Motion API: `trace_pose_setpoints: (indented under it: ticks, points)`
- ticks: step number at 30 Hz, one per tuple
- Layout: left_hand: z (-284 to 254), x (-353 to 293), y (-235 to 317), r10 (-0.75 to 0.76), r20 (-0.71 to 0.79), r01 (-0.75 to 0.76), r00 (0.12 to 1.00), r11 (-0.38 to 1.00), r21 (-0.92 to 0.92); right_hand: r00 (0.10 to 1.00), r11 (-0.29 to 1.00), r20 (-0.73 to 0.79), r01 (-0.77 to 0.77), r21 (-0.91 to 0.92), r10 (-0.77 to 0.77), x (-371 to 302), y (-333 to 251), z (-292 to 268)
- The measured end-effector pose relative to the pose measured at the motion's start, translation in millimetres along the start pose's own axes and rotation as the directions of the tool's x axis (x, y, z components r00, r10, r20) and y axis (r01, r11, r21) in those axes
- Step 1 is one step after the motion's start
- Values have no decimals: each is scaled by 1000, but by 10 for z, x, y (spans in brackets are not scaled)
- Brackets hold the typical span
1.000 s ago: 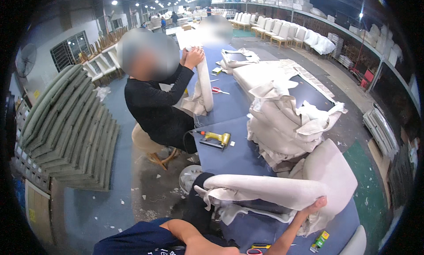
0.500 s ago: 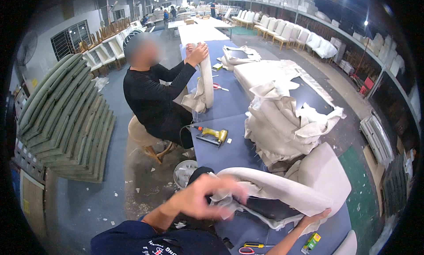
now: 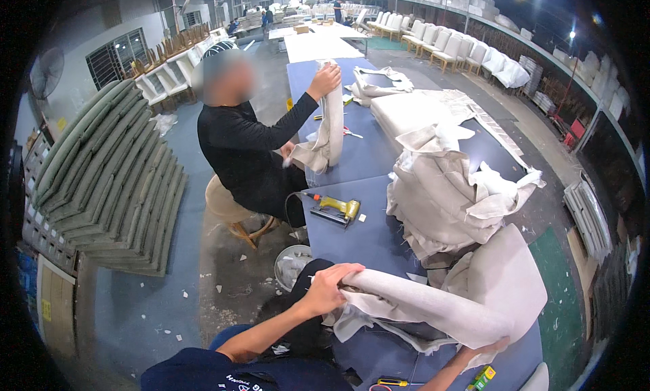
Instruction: The person is upholstering a chair armrest in a workshop. They use a staple gun to secure white fabric over a foam-covered wooden frame, repeatedly pulling the material taut and stapling it to the underside. The person also uses scissors to trim excess fabric and a screwdriver to adjust the material fit.
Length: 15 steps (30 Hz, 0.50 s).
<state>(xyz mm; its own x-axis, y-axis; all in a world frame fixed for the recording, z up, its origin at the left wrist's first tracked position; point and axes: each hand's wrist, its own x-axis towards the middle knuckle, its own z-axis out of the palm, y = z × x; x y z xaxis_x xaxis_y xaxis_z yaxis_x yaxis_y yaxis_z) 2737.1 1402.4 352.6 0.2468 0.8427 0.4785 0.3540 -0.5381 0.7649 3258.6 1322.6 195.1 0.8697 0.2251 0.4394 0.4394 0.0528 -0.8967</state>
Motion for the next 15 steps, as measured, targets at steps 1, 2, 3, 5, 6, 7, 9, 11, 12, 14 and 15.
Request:
trace_pose_setpoints:
  ticks: [1,2,3,5,6,7,9,11,12,14,15]
  points:
    - [-33,-60,15,-68,22,68,997,998,3,992,972,108,-91,215,70,-91,-59,104]
    - [-46,-92,35,-76,28,75,997,997,33,970,889,208,-206,409,129,-141,-148,161]
    - [-79,-101,49,-81,28,78,996,995,68,933,761,308,-335,556,186,-217,-329,242]
    - [-38,-23,71,-57,75,52,996,996,67,997,998,38,62,2,-62,-155,-136,230]
    - [-18,-10,54,-55,100,50,993,997,55,980,969,-38,186,-161,-194,-100,5,226]
    - [-41,-25,41,-63,123,56,990,997,55,967,969,-65,247,29,-245,-130,33,313]
    - [-71,-67,37,-98,130,89,987,993,74,997,909,-6,70,410,-74,-49,36,282]
    - [-173,-149,64,-141,185,129,972,989,76,984,842,123,-177,510,132,-26,-147,227]
    - [-212,-111,90,-141,246,134,959,990,45,988,879,94,-153,452,123,1,-164,133]
    - [-374,50,173,-112,403,114,909,993,18,987,928,118,-140,346,105,-204,-700,210]
    - [-369,219,289,-51,454,47,890,999,21,990,952,129,-94,292,58,-285,-1068,234]
